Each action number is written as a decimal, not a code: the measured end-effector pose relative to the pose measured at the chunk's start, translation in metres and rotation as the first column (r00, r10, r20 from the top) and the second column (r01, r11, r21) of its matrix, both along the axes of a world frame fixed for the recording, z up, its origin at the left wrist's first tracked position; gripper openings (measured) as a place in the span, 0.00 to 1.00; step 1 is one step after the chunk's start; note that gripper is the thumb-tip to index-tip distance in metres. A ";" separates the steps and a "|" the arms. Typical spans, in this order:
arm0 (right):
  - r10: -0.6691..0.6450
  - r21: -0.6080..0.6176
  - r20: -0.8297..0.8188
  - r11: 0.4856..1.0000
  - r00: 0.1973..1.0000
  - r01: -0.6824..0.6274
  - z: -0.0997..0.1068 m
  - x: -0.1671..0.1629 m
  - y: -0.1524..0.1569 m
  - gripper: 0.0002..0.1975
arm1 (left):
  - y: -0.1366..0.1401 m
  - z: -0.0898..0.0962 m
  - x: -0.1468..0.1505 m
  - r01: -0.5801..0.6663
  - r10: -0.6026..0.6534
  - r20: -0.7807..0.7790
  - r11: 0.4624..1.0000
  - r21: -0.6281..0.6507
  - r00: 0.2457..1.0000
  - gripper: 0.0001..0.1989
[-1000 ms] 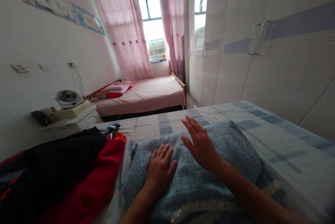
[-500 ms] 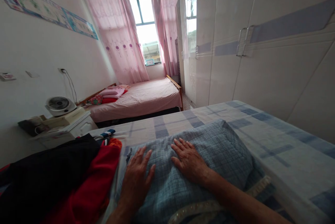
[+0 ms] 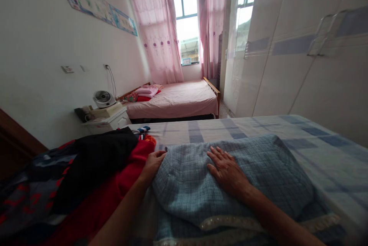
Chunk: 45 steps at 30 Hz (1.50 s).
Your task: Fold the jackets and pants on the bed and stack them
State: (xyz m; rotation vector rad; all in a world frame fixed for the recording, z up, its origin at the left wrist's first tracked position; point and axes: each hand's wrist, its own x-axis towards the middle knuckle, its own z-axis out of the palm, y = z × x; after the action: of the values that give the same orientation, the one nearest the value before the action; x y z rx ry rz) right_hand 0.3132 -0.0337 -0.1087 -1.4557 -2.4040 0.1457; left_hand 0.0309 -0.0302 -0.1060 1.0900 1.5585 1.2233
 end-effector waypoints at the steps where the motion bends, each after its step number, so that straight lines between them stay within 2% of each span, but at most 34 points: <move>1: 0.001 0.002 0.000 1.000 1.000 -0.001 0.000 0.000 0.000 0.26 | 0.004 -0.001 0.003 0.002 -0.002 -0.007 1.000 0.012 1.000 0.24; 7: 0.005 0.008 -0.015 1.000 1.000 -0.005 -0.004 0.001 0.002 0.25 | 0.014 -0.009 0.013 0.034 -0.027 -0.165 0.999 0.042 0.986 0.16; 12: 0.000 0.006 -0.006 1.000 1.000 0.000 -0.002 0.001 0.002 0.25 | 0.013 -0.012 0.009 -0.029 0.038 -0.324 0.999 0.031 0.945 0.10; 19: 0.000 -0.001 -0.026 1.000 1.000 0.000 0.000 0.001 -0.001 0.25 | -0.004 -0.008 -0.020 -0.157 0.125 -0.475 0.987 -0.028 0.871 0.11; 25: 0.009 -0.007 -0.073 1.000 0.997 -0.010 -0.001 0.002 -0.002 0.24 | -0.028 0.002 -0.016 -0.025 -0.016 -0.515 0.997 -0.073 0.857 0.21; 28: 0.011 -0.012 -0.092 1.000 0.996 -0.013 -0.002 0.002 -0.002 0.24 | -0.045 0.003 -0.019 0.046 -0.093 -0.403 0.991 -0.123 0.911 0.24; 30: 0.018 -0.042 -0.107 0.999 0.994 -0.023 0.003 0.003 -0.002 0.25 | -0.057 0.003 -0.019 0.035 -0.103 -0.256 0.965 -0.258 0.961 0.24; 32: 0.020 -0.057 -0.143 0.998 0.989 -0.029 0.015 0.004 -0.001 0.26 | -0.068 0.005 -0.014 0.040 -0.092 -0.114 0.917 -0.396 0.989 0.23; 35: -0.012 0.068 -0.234 0.997 0.972 0.029 0.041 0.005 -0.001 0.27 | -0.086 0.007 0.001 0.138 -0.122 0.065 0.883 -0.448 0.990 0.22; 37: -0.059 0.192 -0.285 0.974 0.957 0.117 0.050 0.004 0.000 0.27 | -0.094 0.007 0.009 0.165 -0.086 0.201 0.891 -0.423 0.976 0.22; 38: -0.073 0.214 -0.285 0.967 0.956 0.138 0.049 0.004 0.000 0.28 | -0.097 0.007 0.011 0.158 -0.045 0.275 0.901 -0.404 0.960 0.22; 40: -0.058 0.132 -0.219 0.987 0.974 0.089 0.038 0.002 0.001 0.29 | -0.098 0.009 0.013 0.090 0.056 0.367 0.925 -0.369 0.929 0.21; 42: 0.008 -0.046 -0.129 0.999 0.992 -0.014 0.022 0.002 0.002 0.30 | -0.095 0.017 0.017 0.001 0.135 0.357 0.934 -0.357 0.924 0.22; 44: 0.061 -0.171 -0.102 0.982 0.993 -0.078 0.011 0.004 0.001 0.29 | -0.089 0.034 0.029 -0.045 0.163 0.334 0.941 -0.336 0.928 0.23; 45: 0.071 -0.193 -0.118 0.977 0.990 -0.094 0.010 0.008 0.000 0.29 | -0.085 0.046 0.038 -0.052 0.159 0.334 0.950 -0.308 0.929 0.25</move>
State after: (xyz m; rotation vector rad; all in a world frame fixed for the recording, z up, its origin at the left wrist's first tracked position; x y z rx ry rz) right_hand 0.3209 -0.0342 -0.0984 -1.3889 -2.4164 0.4862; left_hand 0.0691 -0.1155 -0.0597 0.5601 1.4704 1.1397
